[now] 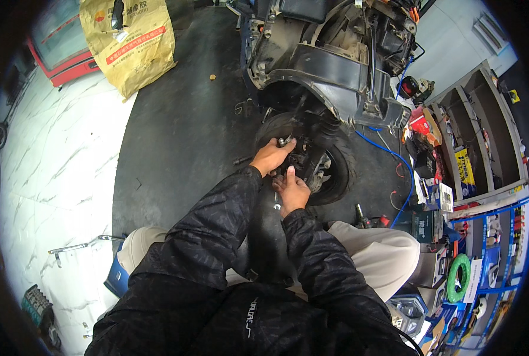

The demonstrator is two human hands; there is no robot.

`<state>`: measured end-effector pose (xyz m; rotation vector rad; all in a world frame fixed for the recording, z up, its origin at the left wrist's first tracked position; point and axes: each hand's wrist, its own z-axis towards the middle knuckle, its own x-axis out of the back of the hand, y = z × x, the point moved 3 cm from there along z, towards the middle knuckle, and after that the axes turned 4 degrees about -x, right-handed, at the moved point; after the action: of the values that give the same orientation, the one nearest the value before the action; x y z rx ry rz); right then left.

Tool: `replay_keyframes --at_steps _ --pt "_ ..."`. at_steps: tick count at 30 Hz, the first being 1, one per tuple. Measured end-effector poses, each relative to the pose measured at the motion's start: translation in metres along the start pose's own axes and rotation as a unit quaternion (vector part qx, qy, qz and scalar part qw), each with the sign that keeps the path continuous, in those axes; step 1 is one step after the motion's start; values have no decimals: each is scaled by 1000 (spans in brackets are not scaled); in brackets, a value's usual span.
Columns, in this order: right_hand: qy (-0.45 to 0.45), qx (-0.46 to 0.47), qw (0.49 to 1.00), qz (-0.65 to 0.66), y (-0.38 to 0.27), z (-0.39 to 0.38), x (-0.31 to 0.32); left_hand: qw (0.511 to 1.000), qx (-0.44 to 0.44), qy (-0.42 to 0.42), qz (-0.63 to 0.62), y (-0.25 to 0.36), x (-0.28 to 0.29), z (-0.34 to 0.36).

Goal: The person works on the rear wheel and brake assembly of a motorcycle. They use a cordless impact wrench and hand tools to remove and reinstall bolts, then adjust the brake caliper and rotor area.

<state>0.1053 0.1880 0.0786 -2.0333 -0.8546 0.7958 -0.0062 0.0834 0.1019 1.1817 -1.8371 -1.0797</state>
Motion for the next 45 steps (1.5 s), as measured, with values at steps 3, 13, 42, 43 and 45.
replay_keyframes --at_steps 3,13,42,43,45 --pt "-33 -3 999 38 -2 0 -5 993 -30 48 100 3 0 1" --pt "-17 7 999 -33 -6 6 -4 989 -62 61 121 -2 -6 10" --pt "-35 -35 999 -10 0 17 1 999 -14 33 -21 -4 4 8" --pt "-35 -32 999 -12 1 17 1 999 -9 31 -26 -6 4 10" --pt "-32 -28 999 -22 1 15 1 999 -9 35 -35 -12 0 14"
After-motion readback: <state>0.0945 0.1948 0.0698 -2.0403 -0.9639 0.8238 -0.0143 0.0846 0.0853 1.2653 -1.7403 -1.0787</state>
